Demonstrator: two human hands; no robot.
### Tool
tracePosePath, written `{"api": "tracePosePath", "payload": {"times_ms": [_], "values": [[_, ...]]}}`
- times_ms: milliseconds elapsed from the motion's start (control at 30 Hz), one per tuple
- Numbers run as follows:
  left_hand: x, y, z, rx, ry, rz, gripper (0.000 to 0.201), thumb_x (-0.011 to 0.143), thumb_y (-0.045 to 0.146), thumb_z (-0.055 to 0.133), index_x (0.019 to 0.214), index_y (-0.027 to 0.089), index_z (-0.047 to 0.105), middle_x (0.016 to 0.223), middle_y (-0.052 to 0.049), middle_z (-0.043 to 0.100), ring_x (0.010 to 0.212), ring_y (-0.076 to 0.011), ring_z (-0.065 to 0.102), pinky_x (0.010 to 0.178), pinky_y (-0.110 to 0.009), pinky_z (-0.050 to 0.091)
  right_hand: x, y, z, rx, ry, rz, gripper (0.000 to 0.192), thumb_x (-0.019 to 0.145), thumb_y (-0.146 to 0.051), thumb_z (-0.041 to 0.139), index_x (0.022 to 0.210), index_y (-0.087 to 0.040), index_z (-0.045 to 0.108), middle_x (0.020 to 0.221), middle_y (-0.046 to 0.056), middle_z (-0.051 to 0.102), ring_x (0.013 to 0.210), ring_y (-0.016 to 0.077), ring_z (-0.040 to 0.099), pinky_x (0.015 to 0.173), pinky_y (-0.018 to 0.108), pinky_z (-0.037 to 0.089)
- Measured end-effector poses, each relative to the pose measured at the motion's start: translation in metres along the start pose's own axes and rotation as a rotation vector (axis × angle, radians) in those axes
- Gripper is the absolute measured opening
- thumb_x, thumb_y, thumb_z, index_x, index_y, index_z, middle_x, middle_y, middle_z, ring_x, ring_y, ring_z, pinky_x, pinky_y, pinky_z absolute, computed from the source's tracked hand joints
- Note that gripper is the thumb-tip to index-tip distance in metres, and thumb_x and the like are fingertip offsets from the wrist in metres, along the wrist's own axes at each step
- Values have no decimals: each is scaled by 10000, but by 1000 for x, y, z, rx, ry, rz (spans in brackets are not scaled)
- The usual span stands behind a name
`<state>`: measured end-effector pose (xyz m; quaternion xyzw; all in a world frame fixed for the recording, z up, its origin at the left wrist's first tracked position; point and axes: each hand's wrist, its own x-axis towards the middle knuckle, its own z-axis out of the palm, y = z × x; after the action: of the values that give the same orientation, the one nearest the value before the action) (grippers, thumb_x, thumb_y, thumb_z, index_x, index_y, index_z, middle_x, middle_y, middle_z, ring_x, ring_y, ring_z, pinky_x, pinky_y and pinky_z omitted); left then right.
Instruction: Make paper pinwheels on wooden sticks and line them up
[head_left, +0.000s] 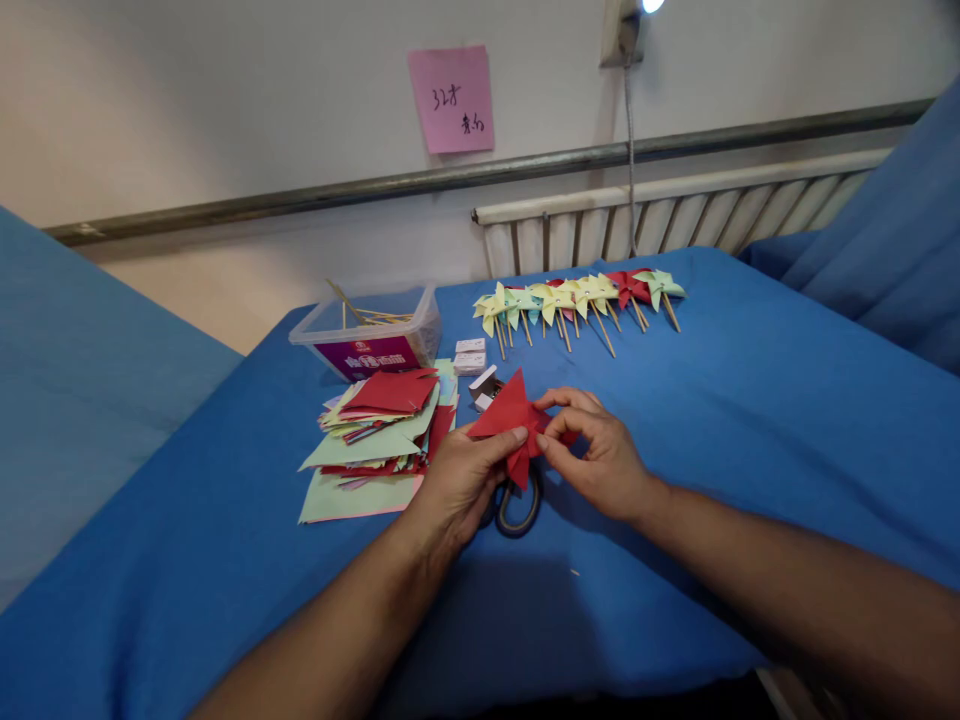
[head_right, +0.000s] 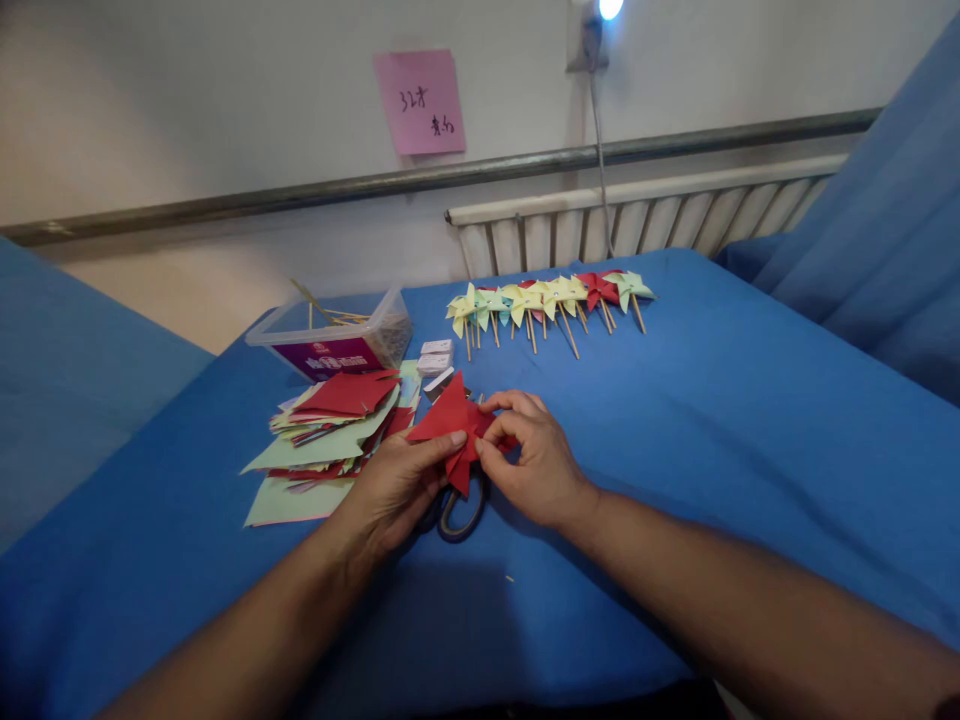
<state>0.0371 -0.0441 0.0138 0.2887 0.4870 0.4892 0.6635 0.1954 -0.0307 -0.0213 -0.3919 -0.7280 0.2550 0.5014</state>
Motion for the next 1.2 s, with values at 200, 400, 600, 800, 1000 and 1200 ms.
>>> {"api": "tracePosePath", "payload": {"times_ms": [200,400,600,800,1000,1200], "values": [[-1,1,1,3,12,4,296,579,168,836,835,79,717,801,-97,735,653,-153,663,670,-262,515,0,-1,0,22,-8,11,134,799,-178,596,673,-222,577,1037,60,652,1029,224,598,924,436,440],[-1,0,0,9,8,9,296,578,175,840,831,80,719,787,-94,733,652,-153,662,672,-263,515,0,-2,0,27,-10,20,143,804,-176,597,670,-220,573,1023,60,655,1018,217,606,916,426,441],[0,-1,0,29,-7,21,290,572,193,846,813,85,726,782,-93,732,657,-152,654,669,-252,505,-1,-2,0,35,-5,26,140,800,-176,606,668,-217,581,1025,65,657,1027,221,603,912,422,439],[-1,1,-2,91,-45,30,266,593,202,817,830,109,741,778,-87,735,658,-158,661,695,-259,505,0,0,-1,295,17,218,97,815,-307,646,875,-236,617,1140,68,629,1081,221,596,940,419,462],[-4,13,-8,183,-179,-72,236,594,166,779,822,119,747,710,-96,723,624,-184,658,629,-273,507,7,7,-6,833,-198,630,407,774,-530,671,1018,-217,582,952,59,686,809,186,668,756,352,541],[-4,16,-10,454,-250,-89,139,608,144,719,744,120,727,613,-49,674,477,-107,545,437,-195,365,4,-1,-8,837,-384,587,411,644,-311,821,967,-209,589,830,1,673,720,147,645,689,294,519]]}}
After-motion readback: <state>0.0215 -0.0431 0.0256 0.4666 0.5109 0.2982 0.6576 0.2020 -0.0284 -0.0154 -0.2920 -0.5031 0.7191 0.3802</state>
